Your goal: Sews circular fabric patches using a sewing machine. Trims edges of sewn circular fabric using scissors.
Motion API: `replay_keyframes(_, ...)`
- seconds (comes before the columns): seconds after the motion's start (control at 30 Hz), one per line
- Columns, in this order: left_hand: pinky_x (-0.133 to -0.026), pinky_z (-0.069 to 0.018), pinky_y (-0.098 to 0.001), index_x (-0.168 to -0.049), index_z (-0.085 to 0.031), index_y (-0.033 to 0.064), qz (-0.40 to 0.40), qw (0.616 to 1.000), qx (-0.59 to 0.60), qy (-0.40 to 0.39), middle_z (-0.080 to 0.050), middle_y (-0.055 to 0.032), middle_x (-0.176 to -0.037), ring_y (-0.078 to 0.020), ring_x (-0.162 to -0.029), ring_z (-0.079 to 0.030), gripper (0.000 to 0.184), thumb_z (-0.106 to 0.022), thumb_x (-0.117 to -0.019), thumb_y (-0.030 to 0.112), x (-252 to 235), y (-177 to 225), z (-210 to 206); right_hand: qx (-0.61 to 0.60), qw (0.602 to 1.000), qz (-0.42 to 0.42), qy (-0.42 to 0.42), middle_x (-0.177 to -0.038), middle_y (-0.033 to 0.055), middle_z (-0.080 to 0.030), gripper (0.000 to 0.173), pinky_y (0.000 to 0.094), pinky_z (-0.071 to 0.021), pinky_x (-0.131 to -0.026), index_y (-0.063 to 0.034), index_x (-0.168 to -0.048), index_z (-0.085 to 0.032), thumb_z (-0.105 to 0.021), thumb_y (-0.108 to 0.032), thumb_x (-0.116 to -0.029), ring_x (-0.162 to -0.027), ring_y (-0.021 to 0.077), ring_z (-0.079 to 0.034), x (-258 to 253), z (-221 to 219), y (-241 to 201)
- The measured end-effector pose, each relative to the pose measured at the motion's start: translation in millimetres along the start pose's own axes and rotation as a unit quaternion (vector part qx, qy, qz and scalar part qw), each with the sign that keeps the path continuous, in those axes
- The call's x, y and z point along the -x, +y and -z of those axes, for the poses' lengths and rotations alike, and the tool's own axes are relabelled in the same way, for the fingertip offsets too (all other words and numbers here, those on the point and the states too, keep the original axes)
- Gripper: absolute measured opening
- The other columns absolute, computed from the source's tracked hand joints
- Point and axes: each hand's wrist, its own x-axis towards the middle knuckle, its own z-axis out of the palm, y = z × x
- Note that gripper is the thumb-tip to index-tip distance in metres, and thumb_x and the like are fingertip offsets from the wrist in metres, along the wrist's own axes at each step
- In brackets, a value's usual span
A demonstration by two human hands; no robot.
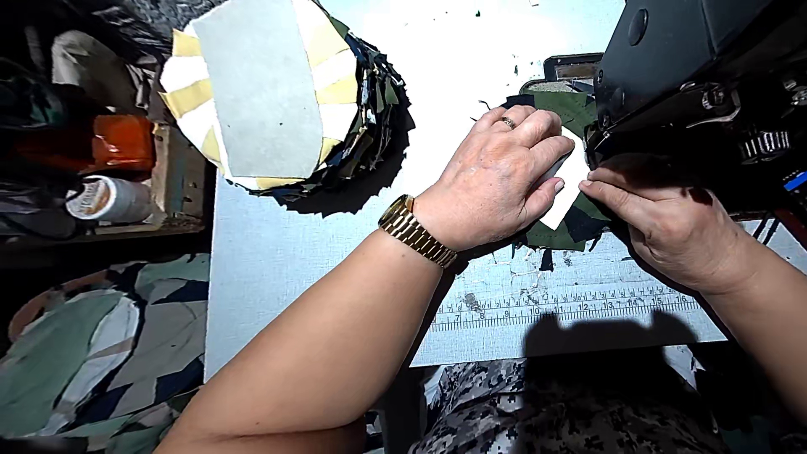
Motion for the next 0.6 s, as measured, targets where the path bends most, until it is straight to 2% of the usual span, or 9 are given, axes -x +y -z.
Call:
replay_keyframes(0.1, -0.103, -0.0451, -0.0462, -0.13, -0.068, 0.0112, -0.003, 1.0, 0.016, -0.004, -0.063, -0.0115, -0.129, -0.0304, -0.126, -0.055, 0.044, -0.048, -0.1017, 0.038, 0, -2, 3, -0.004, 1.0, -0.008, 0.004, -0.122, 0.0196, -0.07, 0.03, 0.0417, -0.0493, -0.107, 0.0009, -0.12, -0.073, -0.051, 0.005, -0.0995, -0.122, 0.0321, -0.064, -2, 1, 2)
replay_keyframes(0.23, -0.097, -0.0452, -0.0465, -0.13, -0.069, 0.0119, 0.004, 1.0, 0.004, -0.005, -0.064, -0.0117, -0.123, -0.031, -0.12, -0.056, 0.044, -0.046, -0.1028, 0.038, 0, 0, 5, 0.001, 1.0, -0.018, 0.012, -0.12, 0.0187, -0.07, 0.028, 0.042, -0.0495, -0.107, 0.002, -0.117, -0.073, -0.051, 0.005, -0.0997, -0.12, 0.0319, -0.064, -2, 3, 8)
replay_keyframes(0.33, -0.093, -0.045, -0.0484, -0.129, -0.068, 0.0113, 0.01, 1.0, -0.01, -0.004, -0.064, -0.0128, -0.119, -0.0327, -0.116, -0.057, 0.046, -0.049, -0.101, 0.041, 0, 2, 4, 0.0, 0.998, -0.001, 0.059, -0.117, 0.0208, -0.071, 0.027, 0.0426, -0.0502, -0.106, 0.0032, -0.112, -0.074, -0.051, 0.007, -0.0985, -0.118, 0.0331, -0.065, -1, 5, 7)
replay_keyframes(0.4, -0.092, -0.0442, -0.0491, -0.128, -0.068, 0.0112, 0.018, 1.0, -0.018, -0.007, -0.064, -0.0135, -0.117, -0.0339, -0.114, -0.057, 0.047, -0.049, -0.0999, 0.044, -1, 4, 4, -0.006, 0.998, 0.01, 0.063, -0.121, 0.0208, -0.07, 0.029, 0.0416, -0.0503, -0.107, 0.0019, -0.117, -0.074, -0.052, 0.006, -0.0992, -0.12, 0.0319, -0.065, -1, 4, 1)
replay_keyframes(0.47, -0.093, -0.0438, -0.0494, -0.128, -0.068, 0.0116, 0.024, 0.999, -0.024, -0.009, -0.064, -0.0136, -0.117, -0.0341, -0.114, -0.057, 0.048, -0.05, -0.0991, 0.045, -1, 4, 4, -0.005, 0.999, 0.017, 0.031, -0.125, 0.0196, -0.07, 0.033, 0.0414, -0.0508, -0.106, -0.0007, -0.122, -0.073, -0.051, 0.005, -0.099, -0.121, 0.031, -0.065, 0, 1, -3)
replay_keyframes(0.6, -0.09, -0.0436, -0.0507, -0.127, -0.068, 0.0109, 0.025, 0.999, -0.029, -0.008, -0.063, -0.0142, -0.115, -0.0351, -0.111, -0.057, 0.048, -0.05, -0.0981, 0.046, -1, 6, 4, 0.0, 1.0, 0.018, -0.002, -0.125, 0.0186, -0.07, 0.033, 0.0441, -0.0487, -0.107, -0.0015, -0.121, -0.074, -0.051, 0.005, -0.0982, -0.122, 0.033, -0.064, 1, 0, -3)
